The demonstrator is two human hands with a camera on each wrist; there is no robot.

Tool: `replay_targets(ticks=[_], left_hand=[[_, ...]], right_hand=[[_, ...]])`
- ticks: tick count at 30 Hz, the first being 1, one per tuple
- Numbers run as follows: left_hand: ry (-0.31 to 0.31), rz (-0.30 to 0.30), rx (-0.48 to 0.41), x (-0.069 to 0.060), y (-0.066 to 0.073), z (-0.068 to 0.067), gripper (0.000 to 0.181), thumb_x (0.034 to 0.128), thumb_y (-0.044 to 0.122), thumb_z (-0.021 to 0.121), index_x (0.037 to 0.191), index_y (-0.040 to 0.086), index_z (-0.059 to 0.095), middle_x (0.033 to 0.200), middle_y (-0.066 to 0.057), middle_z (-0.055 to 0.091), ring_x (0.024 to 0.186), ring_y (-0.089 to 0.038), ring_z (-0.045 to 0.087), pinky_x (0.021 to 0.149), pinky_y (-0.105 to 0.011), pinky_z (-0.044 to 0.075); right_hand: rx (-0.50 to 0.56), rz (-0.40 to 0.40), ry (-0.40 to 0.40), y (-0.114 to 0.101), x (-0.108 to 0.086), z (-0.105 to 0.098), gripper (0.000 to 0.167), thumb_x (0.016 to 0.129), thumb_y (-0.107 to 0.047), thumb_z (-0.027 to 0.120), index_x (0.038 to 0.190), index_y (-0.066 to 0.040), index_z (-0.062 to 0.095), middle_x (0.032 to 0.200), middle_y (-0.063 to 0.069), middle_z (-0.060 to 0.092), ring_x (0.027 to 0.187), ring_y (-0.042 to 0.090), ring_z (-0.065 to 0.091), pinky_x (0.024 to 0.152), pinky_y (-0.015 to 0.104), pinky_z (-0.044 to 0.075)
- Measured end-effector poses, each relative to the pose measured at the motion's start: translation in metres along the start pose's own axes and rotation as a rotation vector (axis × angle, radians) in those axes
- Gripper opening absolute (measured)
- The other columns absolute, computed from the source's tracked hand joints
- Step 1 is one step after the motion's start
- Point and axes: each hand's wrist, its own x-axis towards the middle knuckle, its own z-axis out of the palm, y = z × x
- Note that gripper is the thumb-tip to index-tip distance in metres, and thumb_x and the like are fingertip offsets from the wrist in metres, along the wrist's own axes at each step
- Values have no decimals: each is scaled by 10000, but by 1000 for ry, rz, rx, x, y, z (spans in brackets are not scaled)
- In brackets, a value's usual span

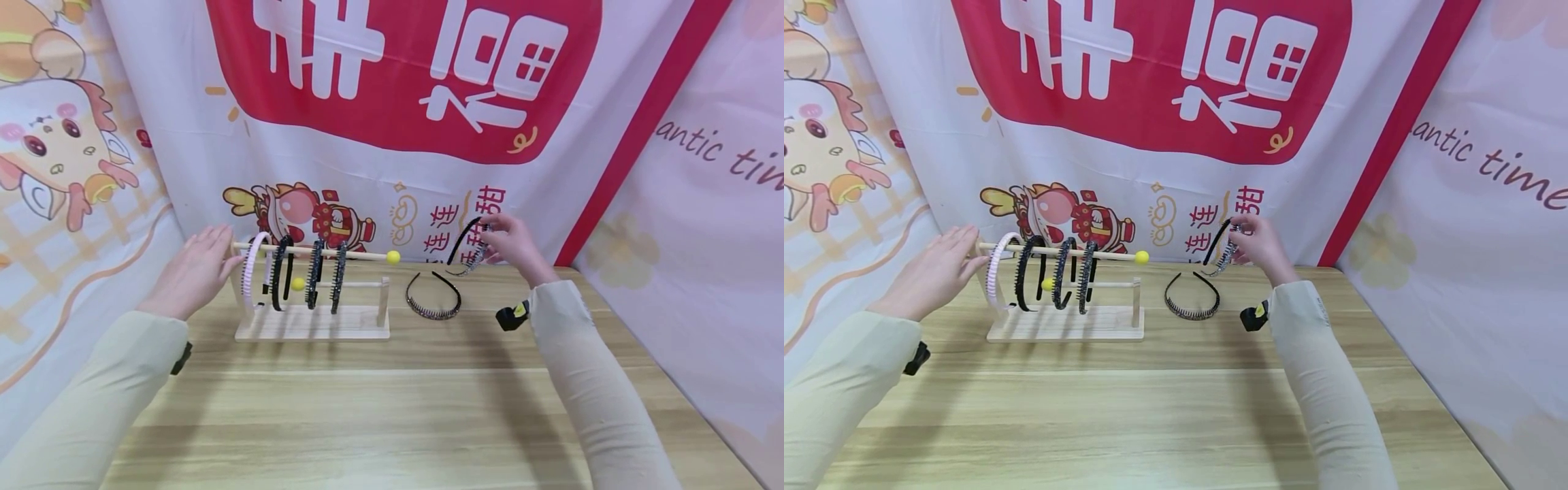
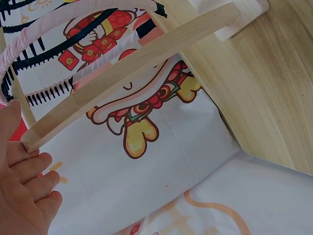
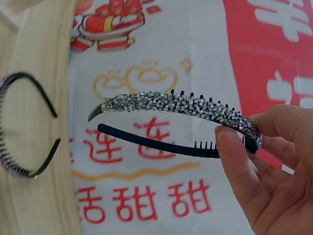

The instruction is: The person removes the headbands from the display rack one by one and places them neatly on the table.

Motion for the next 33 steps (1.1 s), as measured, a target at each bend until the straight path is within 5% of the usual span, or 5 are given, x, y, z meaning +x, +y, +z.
replay_targets(ticks=[6, 33], left_hand=[[-4, 2, 2, 0, 0, 0, 576, 996, 227, 401, 1387, -138, 188, 1408, -349, 190, 1298, -488, 154, 1100, -495, 24], [6, 0, 8, -1, 0, 0, 562, 991, 212, 416, 1370, -153, 219, 1395, -359, 210, 1289, -495, 172, 1097, -509, 39]], right_hand=[[18, 51, 20, 21, 0, -9, 413, 924, -96, 516, 1317, -7, 427, 1165, 203, 478, 834, 348, 601, 730, 389, 554], [190, 140, 109, 135, -13, -18, 402, 926, 19, 416, 1318, 103, 379, 1071, 304, 492, 606, 152, 623, 597, 280, 567]])
